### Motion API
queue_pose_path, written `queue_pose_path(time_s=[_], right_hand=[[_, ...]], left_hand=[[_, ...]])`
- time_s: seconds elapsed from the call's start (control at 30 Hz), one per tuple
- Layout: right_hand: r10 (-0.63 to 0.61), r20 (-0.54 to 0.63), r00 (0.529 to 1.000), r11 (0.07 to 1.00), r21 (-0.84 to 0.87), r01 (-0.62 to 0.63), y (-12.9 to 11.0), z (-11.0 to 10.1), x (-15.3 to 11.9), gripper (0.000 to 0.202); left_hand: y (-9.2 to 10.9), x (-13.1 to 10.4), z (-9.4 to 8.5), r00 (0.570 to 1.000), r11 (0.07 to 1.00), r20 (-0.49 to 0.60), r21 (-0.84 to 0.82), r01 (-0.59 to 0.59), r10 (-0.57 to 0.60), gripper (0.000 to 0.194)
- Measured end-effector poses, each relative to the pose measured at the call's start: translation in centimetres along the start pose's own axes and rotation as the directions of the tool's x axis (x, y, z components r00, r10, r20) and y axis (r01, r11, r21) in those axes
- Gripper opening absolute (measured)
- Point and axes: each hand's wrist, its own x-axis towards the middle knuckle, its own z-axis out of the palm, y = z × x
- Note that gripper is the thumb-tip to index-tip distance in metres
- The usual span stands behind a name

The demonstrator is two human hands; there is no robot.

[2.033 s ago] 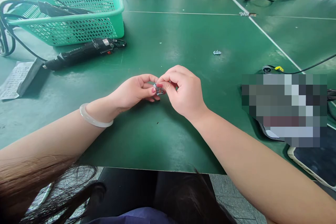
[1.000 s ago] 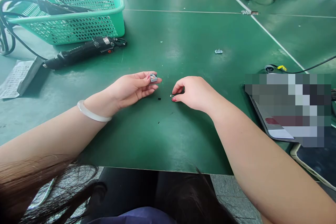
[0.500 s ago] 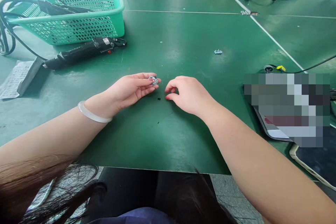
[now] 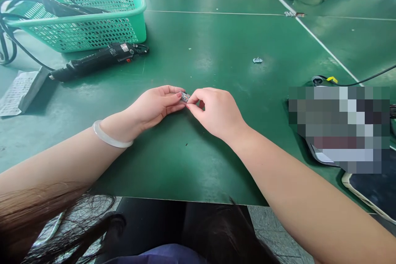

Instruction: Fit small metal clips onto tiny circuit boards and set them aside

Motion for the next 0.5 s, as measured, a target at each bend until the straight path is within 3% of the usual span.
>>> queue_pose_path(time_s=[0.27, 0.5], right_hand=[[0.019, -0.07, 0.997, 0.995, -0.099, -0.026, -0.1, 0.17, -0.14, 0.017], [-0.065, -0.08, 0.995, 0.962, -0.27, 0.041, 0.38, 0.52, -0.2, 0.021]], left_hand=[[-0.44, 0.05, -0.2, 0.997, 0.997, 0.038, 0.044, -0.065, 0.063, 0.012], [-0.49, -0.15, -0.04, 0.995, 0.99, 0.019, 0.103, -0.099, 0.098, 0.019]])
